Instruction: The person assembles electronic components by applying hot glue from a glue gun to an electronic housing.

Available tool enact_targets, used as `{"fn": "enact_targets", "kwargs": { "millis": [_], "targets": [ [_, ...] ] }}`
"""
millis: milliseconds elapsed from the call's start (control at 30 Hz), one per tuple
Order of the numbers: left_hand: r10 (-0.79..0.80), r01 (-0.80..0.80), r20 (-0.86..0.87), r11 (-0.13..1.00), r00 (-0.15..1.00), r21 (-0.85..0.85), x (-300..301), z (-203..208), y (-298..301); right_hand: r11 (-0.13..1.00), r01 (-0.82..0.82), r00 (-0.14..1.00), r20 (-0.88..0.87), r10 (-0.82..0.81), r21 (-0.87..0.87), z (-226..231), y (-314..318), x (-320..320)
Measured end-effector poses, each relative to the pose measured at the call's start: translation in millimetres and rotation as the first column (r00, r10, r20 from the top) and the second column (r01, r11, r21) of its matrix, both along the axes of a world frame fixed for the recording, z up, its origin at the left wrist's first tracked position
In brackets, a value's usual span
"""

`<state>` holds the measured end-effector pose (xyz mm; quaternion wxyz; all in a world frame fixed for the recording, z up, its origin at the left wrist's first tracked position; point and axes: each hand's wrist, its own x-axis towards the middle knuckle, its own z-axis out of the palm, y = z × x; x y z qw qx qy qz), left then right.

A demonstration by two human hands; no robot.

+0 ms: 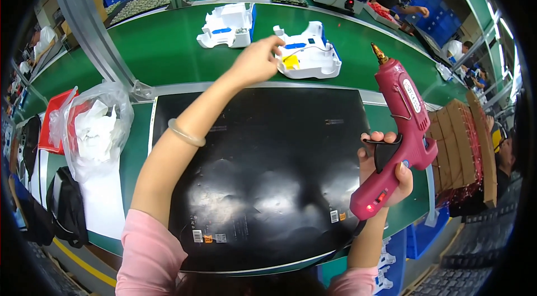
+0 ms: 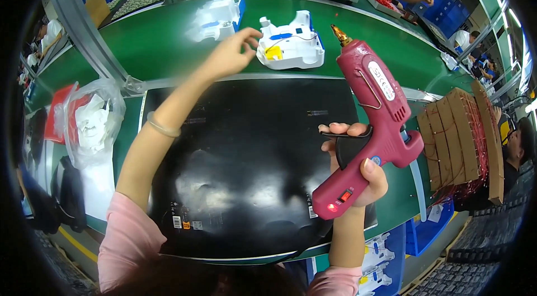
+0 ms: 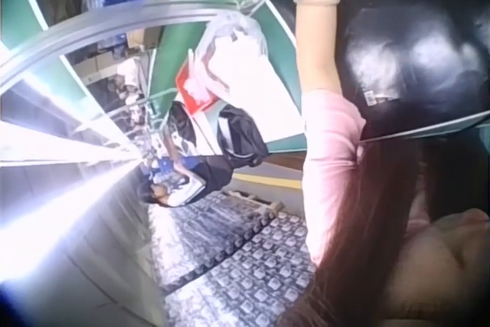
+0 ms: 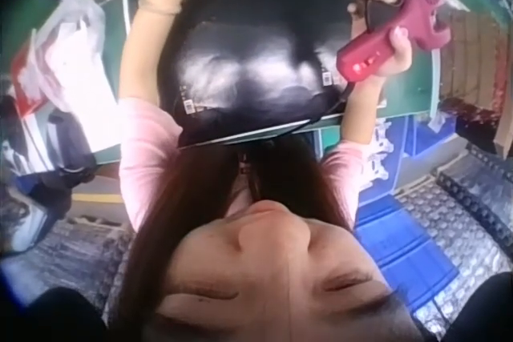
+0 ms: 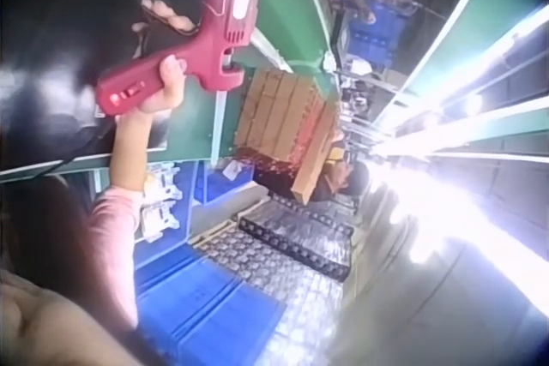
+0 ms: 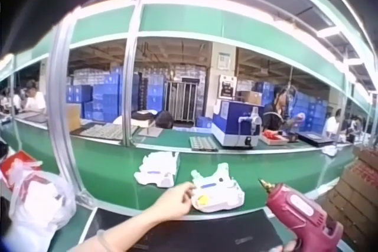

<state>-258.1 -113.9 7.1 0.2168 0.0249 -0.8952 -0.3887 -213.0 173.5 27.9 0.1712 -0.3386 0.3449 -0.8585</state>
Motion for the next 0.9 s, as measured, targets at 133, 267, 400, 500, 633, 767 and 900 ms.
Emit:
{"fn": "enact_targets", "kwargs": {
  "millis": [133, 267, 400, 500, 633, 767, 900],
  "targets": [
    [0.103, -0.075, 0.066, 0.938, 0.992, -0.340, -3, -27, -38, 0.994, 0.105, 0.988, 0.118, -0.102, -0.023, -3, -5, 1],
    [0.065, -0.044, 0.012, 0.784, 0.998, -0.619, -12, -46, -41, 0.994, 0.110, 0.990, 0.087, -0.108, -0.017, -4, -5, 3],
    [0.027, -0.050, -0.042, 0.597, 0.999, -0.801, -24, -44, -31, 0.999, 0.011, 1.000, 0.005, -0.011, 0.040, -6, -5, 1],
    [-0.091, -0.116, -0.182, 0.489, 0.979, -0.865, -23, -38, -34, 0.997, 0.065, 0.996, 0.063, -0.068, 0.034, -7, -10, 5],
    [-0.234, -0.121, -0.236, 0.420, 0.943, -0.899, 12, -19, -28, 0.992, 0.123, 0.990, 0.064, -0.124, 0.021, -4, -15, 9],
    [-0.253, -0.069, -0.174, 0.378, 0.952, -0.923, 86, 0, 3, 0.997, 0.065, 0.997, 0.036, -0.064, -0.030, 1, -4, 3],
    [-0.228, 0.022, -0.100, 0.477, 0.968, -0.879, 180, -1, 41, 0.997, 0.080, 0.996, 0.034, -0.080, -0.003, -6, -6, 10]
  ]
}}
